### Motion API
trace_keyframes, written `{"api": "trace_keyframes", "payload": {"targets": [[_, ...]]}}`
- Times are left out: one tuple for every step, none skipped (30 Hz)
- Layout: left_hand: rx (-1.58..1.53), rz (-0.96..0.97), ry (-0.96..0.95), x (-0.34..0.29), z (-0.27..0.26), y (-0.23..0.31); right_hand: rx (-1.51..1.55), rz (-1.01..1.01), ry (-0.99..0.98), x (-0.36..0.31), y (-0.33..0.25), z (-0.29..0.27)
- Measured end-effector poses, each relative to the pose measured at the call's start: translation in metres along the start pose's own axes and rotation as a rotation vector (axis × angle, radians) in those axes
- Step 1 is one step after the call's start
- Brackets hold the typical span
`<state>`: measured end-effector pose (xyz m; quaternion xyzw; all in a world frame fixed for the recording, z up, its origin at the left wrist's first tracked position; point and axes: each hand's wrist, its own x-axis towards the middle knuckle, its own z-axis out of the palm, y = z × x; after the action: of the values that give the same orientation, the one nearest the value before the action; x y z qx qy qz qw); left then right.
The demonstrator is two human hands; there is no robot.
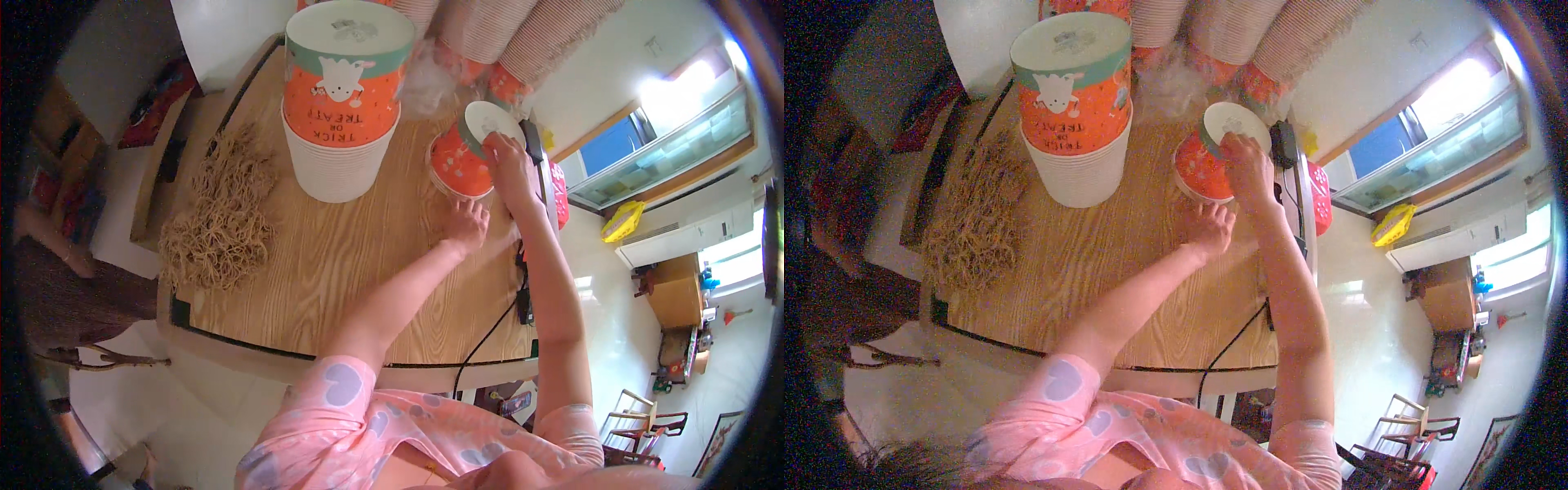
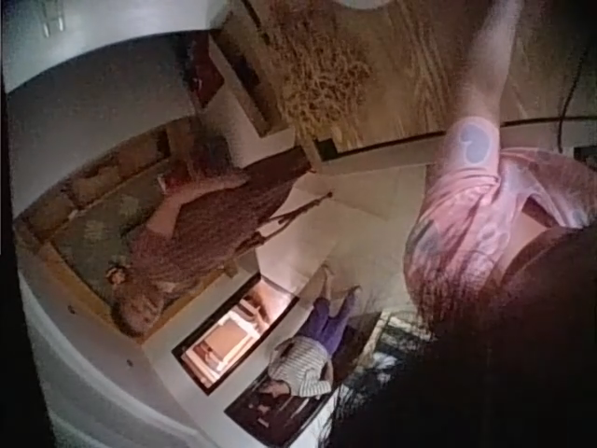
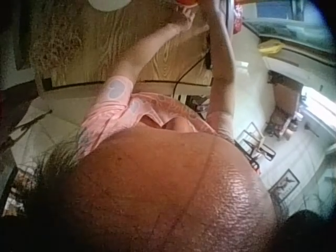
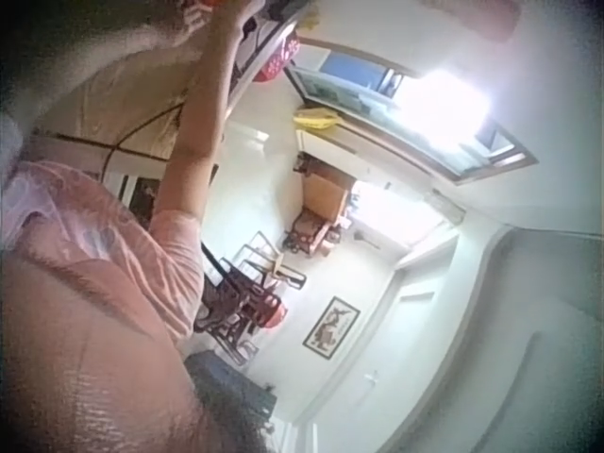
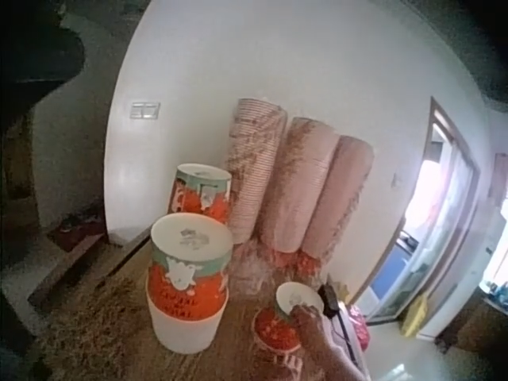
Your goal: Attaching string or plastic handles to festive paper buckets by threading them through pre-drilled holes.
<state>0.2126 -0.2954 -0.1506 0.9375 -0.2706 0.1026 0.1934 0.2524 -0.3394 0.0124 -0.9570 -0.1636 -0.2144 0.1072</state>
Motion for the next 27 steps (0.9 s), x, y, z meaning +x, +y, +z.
{"api": "trace_keyframes", "payload": {"targets": [[0.001,-0.005,0.07,-0.001,0.005,0.002,-0.007,0.004,-0.006,0.001,-0.003,0.002],[0.006,-0.012,0.074,-0.002,0.01,0.0,-0.015,0.007,-0.012,0.002,-0.006,0.004],[0.022,0.007,0.042,-0.001,0.011,0.001,-0.017,0.004,-0.009,0.002,-0.005,0.006],[0.038,0.025,0.011,-0.002,0.013,0.001,-0.015,0.007,0.003,0.002,-0.003,0.009],[0.041,0.023,0.016,-0.008,0.014,-0.001,-0.012,0.008,0.014,0.002,-0.004,0.011],[-0.029,0.024,0.04,-0.018,0.021,-0.006,-0.005,-0.004,0.018,0.004,-0.008,0.013],[-0.109,0.036,0.059,-0.027,0.018,-0.007,-0.004,0.016,0.012,0.002,-0.006,0.013],[-0.17,0.067,0.088,-0.039,0.014,-0.011,-0.003,0.036,0.005,-0.001,-0.005,0.015],[-0.139,0.106,0.08,-0.055,0.002,-0.011,-0.01,0.039,0.01,-0.005,-0.002,0.011],[-0.102,0.139,0.076,-0.073,-0.01,-0.014,0.029,0.04,0.043,-0.008,-0.001,0.009],[-0.158,0.126,0.034,-0.092,-0.024,-0.021,0.07,0.038,0.076,-0.011,-0.001,0.009],[-0.208,0.107,-0.009,-0.113,-0.037,-0.033,0.079,-0.059,0.26,-0.02,-0.01,0.014],[-0.172,0.112,-0.006,-0.137,-0.044,-0.043,0.063,-0.106,0.26,-0.033,-0.022,0.015],[-0.141,0.111,-0.007,-0.16,-0.049,-0.048,0.049,-0.152,0.252,-0.052,-0.036,0.017],[-0.136,0.104,-0.015,-0.176,-0.062,-0.049,0.105,-0.195,0.114,-0.072,-0.047,0.023],[-0.132,0.098,-0.028,-0.19,-0.074,-0.046,0.162,-0.233,-0.026,-0.093,-0.058,0.034],[-0.163,0.084,0.034,-0.2,-0.079,-0.043,0.18,-0.181,-0.094,-0.108,-0.07,0.047],[-0.165,0.087,0.032,-0.205,-0.084,-0.04,0.195,-0.127,-0.161,-0.121,-0.077,0.063],[-0.187,0.083,0.011,-0.204,-0.089,-0.041,0.178,-0.119,-0.159,-0.131,-0.076,0.081],[-0.21,0.073,-0.01,-0.201,-0.091,-0.041,0.163,-0.115,-0.16,-0.138,-0.073,0.098],[-0.212,0.055,0.021,-0.201,-0.09,-0.042,0.185,-0.118,-0.137,-0.138,-0.074,0.103],[-0.215,0.048,0.026,-0.203,-0.089,-0.044,0.183,-0.126,-0.142,-0.14,-0.074,0.105],[-0.224,0.042,0.028,-0.204,-0.088,-0.045,0.22,-0.1,-0.15,-0.142,-0.074,0.107],[-0.234,0.036,0.029,-0.206,-0.088,-0.045,0.256,-0.073,-0.16,-0.143,-0.076,0.106],[-0.239,0.029,0.035,-0.207,-0.087,-0.044,0.252,-0.08,-0.166,-0.142,-0.072,0.107],[-0.268,0.032,0.065,-0.207,-0.087,-0.044,0.275,0.074,-0.026,-0.141,-0.063,0.109],[-0.293,0.038,0.098,-0.204,-0.087,-0.046,0.296,0.228,0.122,-0.137,-0.052,0.112]]}}
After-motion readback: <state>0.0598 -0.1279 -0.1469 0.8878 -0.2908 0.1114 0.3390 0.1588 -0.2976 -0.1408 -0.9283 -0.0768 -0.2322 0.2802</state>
